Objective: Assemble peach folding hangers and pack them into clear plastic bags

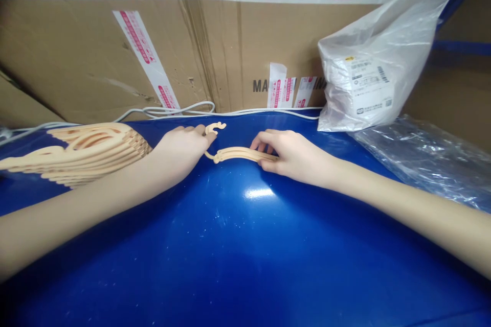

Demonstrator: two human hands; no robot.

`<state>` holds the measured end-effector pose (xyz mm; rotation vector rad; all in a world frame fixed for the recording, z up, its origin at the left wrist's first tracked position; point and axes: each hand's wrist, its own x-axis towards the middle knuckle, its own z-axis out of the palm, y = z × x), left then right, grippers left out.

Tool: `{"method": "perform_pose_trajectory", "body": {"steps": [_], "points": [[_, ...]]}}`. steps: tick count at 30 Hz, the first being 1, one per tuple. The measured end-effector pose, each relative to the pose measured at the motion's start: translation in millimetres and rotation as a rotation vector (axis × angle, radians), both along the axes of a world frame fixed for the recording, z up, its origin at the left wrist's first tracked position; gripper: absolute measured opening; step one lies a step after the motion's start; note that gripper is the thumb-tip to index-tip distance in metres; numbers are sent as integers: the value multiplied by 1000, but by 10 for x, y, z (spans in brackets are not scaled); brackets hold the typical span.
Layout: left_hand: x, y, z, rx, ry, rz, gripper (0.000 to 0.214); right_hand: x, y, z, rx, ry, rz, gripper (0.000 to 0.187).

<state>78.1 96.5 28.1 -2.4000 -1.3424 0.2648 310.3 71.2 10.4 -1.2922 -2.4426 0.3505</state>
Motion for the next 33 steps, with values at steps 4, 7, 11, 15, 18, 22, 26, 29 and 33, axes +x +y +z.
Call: {"method": "perform_pose_trajectory", "body": {"steps": [4, 7, 11, 15, 18, 22, 26, 29, 33], "points": [[-80, -180, -14, -20, -1, -91, 43, -36, -157, 18, -15, -13, 63, 22], [-206, -317, -5, -77, -23, -171, 55, -59, -253, 14, -15, -8, 61, 18], [-404, -489, 7, -126, -155, -236, 66, -106, -358, 8, -8, 1, 63, 15], [-567, -645, -24, 29, -236, -268, 46, -187, -432, 9, 12, -9, 72, 10], [-647, -730, -55, 57, -253, -282, 22, -251, -445, 1, 36, -26, 98, 9], [-708, -749, -87, 93, -275, -322, 20, -304, -409, -39, 90, -36, 108, 11], [-733, -690, -116, 99, -328, -366, 27, -317, -365, -93, 116, 12, 83, 10], [-735, -650, -154, 86, -404, -403, 35, -306, -361, -120, 165, 17, 131, 12], [-728, -635, -221, 30, -414, -411, 44, -280, -378, -132, 252, -42, 149, 24]]}}
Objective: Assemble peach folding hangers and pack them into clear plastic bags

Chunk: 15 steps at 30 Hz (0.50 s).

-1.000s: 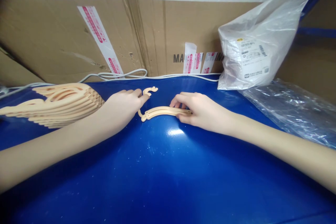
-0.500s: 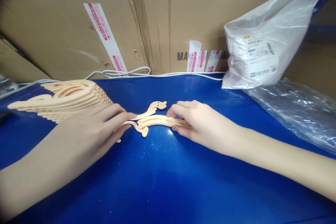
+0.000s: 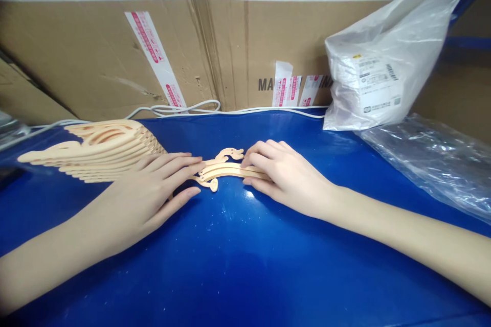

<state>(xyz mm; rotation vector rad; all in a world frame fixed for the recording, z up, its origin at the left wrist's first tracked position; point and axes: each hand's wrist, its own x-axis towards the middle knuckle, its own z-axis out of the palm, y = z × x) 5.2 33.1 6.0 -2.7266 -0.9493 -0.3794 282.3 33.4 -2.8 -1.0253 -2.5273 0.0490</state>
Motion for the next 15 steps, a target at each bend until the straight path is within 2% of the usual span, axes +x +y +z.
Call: {"method": "perform_pose_trajectory", "body": {"steps": [4, 8, 15], "points": [[7, -8, -34, -46, -7, -26, 40, 10, 10, -7, 25, -68, 40, 46], [-4, -15, -40, -133, -45, -39, 39, 7, 44, -32, -3, -103, 56, 50], [-21, -2, -71, -31, 27, 23, 52, 18, 78, -61, -19, -89, 28, 56]]}}
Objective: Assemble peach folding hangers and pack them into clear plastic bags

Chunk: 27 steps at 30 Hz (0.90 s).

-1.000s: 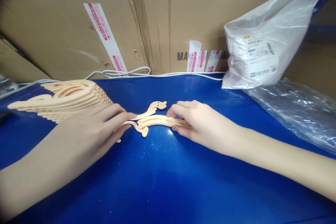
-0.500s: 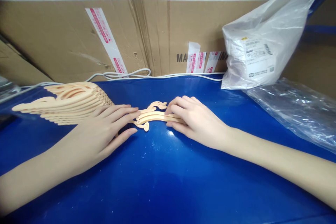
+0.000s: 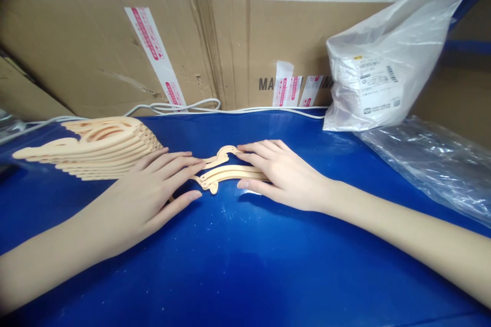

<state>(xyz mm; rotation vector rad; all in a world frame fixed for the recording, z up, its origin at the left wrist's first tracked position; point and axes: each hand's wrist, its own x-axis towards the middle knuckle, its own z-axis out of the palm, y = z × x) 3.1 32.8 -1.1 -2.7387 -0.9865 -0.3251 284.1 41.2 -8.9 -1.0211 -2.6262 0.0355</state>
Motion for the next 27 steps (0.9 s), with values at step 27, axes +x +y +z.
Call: {"method": "perform_pose_trajectory", "body": {"steps": [27], "points": [[-148, -59, 165, -32, 37, 59, 48, 27, -49, 3, 31, 64, -1, 41]]}}
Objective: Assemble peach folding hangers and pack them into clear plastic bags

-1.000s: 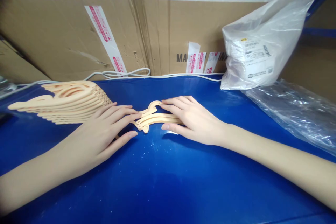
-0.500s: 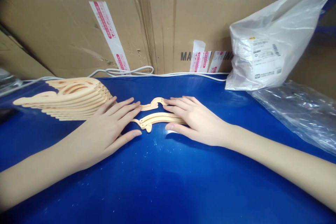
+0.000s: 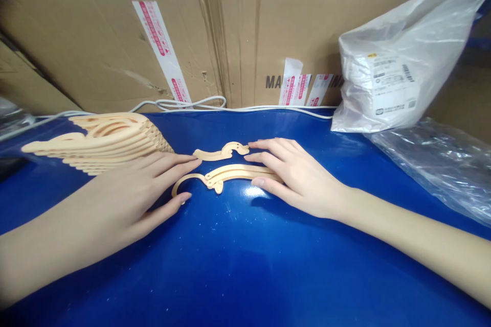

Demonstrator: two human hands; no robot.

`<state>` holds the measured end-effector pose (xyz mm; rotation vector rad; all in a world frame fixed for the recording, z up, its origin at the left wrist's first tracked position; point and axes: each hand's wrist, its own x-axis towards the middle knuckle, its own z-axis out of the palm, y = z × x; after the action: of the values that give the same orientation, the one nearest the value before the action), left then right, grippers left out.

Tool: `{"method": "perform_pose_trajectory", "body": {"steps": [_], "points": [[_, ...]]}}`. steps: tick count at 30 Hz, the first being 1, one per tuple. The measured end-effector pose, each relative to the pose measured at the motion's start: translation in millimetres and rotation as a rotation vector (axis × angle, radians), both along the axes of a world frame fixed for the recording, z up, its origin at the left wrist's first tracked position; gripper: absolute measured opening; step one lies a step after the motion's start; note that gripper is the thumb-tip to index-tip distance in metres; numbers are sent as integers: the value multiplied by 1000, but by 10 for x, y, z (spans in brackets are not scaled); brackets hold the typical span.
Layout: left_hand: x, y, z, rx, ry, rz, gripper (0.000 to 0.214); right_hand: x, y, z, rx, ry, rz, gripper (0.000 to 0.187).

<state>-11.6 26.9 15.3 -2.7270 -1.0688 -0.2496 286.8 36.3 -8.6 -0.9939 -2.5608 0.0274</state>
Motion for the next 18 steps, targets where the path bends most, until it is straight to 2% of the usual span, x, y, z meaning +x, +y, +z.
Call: {"method": "perform_pose_trajectory", "body": {"steps": [5, 18], "points": [[-28, -71, 102, -45, 11, -25, 42, 6, 12, 1, 48, -8, 25, 37], [-33, 0, 136, -158, 53, -74, 40, 12, 6, -10, 142, -28, 58, 33]]}}
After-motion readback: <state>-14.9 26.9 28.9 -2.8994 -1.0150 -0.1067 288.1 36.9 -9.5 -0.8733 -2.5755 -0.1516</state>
